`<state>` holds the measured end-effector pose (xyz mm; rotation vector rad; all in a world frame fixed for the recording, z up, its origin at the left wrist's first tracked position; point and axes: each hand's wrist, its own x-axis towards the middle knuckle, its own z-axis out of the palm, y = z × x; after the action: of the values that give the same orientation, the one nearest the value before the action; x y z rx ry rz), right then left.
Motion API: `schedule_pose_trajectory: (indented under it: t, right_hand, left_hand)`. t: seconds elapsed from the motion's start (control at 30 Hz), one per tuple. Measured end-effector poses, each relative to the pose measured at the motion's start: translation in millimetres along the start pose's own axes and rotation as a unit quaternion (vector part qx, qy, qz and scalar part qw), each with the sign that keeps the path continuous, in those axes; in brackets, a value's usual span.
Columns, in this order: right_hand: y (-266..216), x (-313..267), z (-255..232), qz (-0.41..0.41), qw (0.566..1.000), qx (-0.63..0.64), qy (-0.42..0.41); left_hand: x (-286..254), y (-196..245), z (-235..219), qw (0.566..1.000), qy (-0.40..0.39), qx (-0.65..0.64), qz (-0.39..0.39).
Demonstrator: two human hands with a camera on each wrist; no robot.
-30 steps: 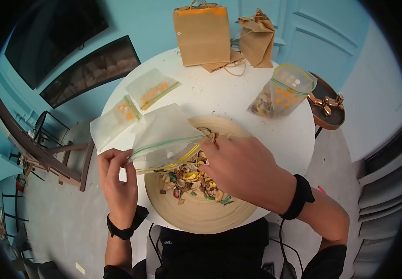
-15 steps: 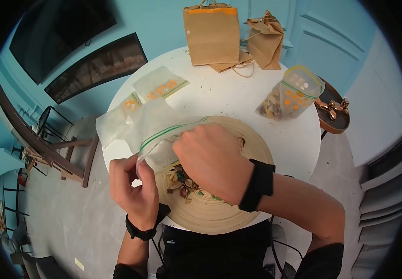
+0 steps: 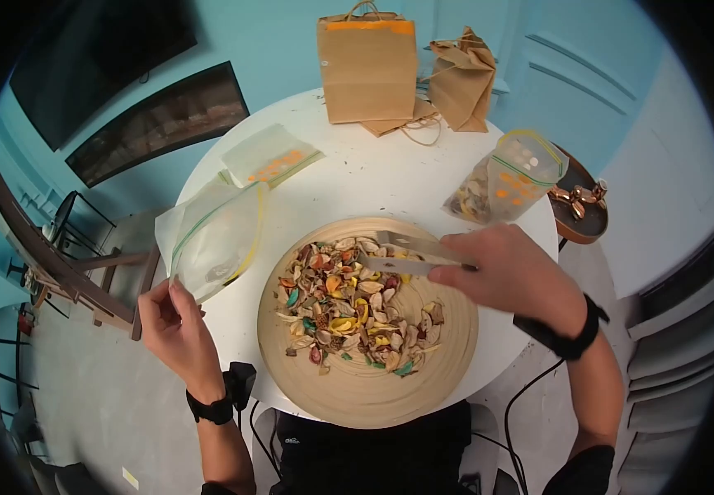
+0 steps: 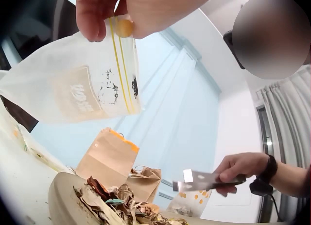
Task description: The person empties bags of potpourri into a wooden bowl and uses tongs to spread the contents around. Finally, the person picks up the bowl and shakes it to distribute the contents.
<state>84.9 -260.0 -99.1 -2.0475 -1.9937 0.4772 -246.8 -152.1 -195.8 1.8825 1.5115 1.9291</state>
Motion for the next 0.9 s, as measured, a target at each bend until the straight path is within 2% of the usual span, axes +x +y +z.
schedule_pose_trajectory:
  t: [0.07,0.1,0.13,0.17,0.2,0.23,0.3,0.37,0.43,0.57,0.63,0.7,0.77,0.83,0.9]
  right_hand:
    - [23.3,15.1,4.2,0.010,0.999,0.006,-0.029]
    - [32.7,22.4,8.7,-0.021,0.999,-0.021,-0.026]
    - [39.8,28.9,12.0,-0.053,0.997,-0.048,-0.023]
    - [41.6,35.3,14.9,-0.051,0.997,-0.047,-0.024]
    - [38.8,44.0,17.1,-0.077,0.996,-0.039,-0.019]
    - [35.5,53.4,17.9,-0.102,0.994,-0.031,-0.012]
    - [26.8,71.9,23.5,-0.105,0.994,-0.026,-0.015]
    - [20.9,78.5,32.2,-0.106,0.994,-0.018,-0.022]
    - [15.6,80.7,40.6,-0.110,0.991,-0.074,-0.013]
    - [6.4,58.4,26.5,-0.112,0.988,-0.089,-0.058]
    - [2.0,47.3,17.4,-0.086,0.985,-0.126,-0.079]
    - [-6.2,47.6,11.7,-0.088,0.988,-0.110,-0.064]
    - [-16.0,54.3,13.0,-0.130,0.987,-0.091,-0.008]
    - [-27.1,70.0,20.9,-0.158,0.983,-0.098,0.001]
    - [-39.9,85.5,33.4,-0.184,0.977,-0.105,0.007]
  left_hand:
    - [-5.1,-4.9,-1.4,0.999,0.012,0.012,-0.027]
    - [-6.2,-3.7,-2.6,0.999,0.009,0.011,-0.029]
    - [-6.3,-0.9,-4.9,0.998,0.008,0.017,-0.064]
    - [-6.8,0.0,-7.7,0.995,0.007,0.024,-0.099]
    - [-6.8,-7.7,-8.5,0.998,0.023,0.040,-0.050]
    - [-5.8,-7.4,-10.0,0.998,0.024,0.039,-0.048]
    - [-5.2,-5.3,-15.8,0.996,0.049,0.030,-0.074]
    - [-2.6,-3.8,-15.9,0.996,0.062,0.022,-0.067]
    - [-0.2,2.9,-18.1,0.996,0.062,0.027,-0.059]
    - [-1.1,3.7,-17.8,0.998,0.038,0.035,-0.032]
    - [0.4,2.4,-17.7,0.998,0.019,0.054,-0.012]
    - [2.5,-1.7,-15.9,0.998,0.024,0.045,-0.025]
    - [5.8,-2.0,-16.3,0.998,0.027,0.038,-0.034]
    - [6.5,0.0,-17.3,0.996,0.020,0.008,-0.083]
    - [8.3,-2.4,-18.6,0.996,0.023,0.011,-0.084]
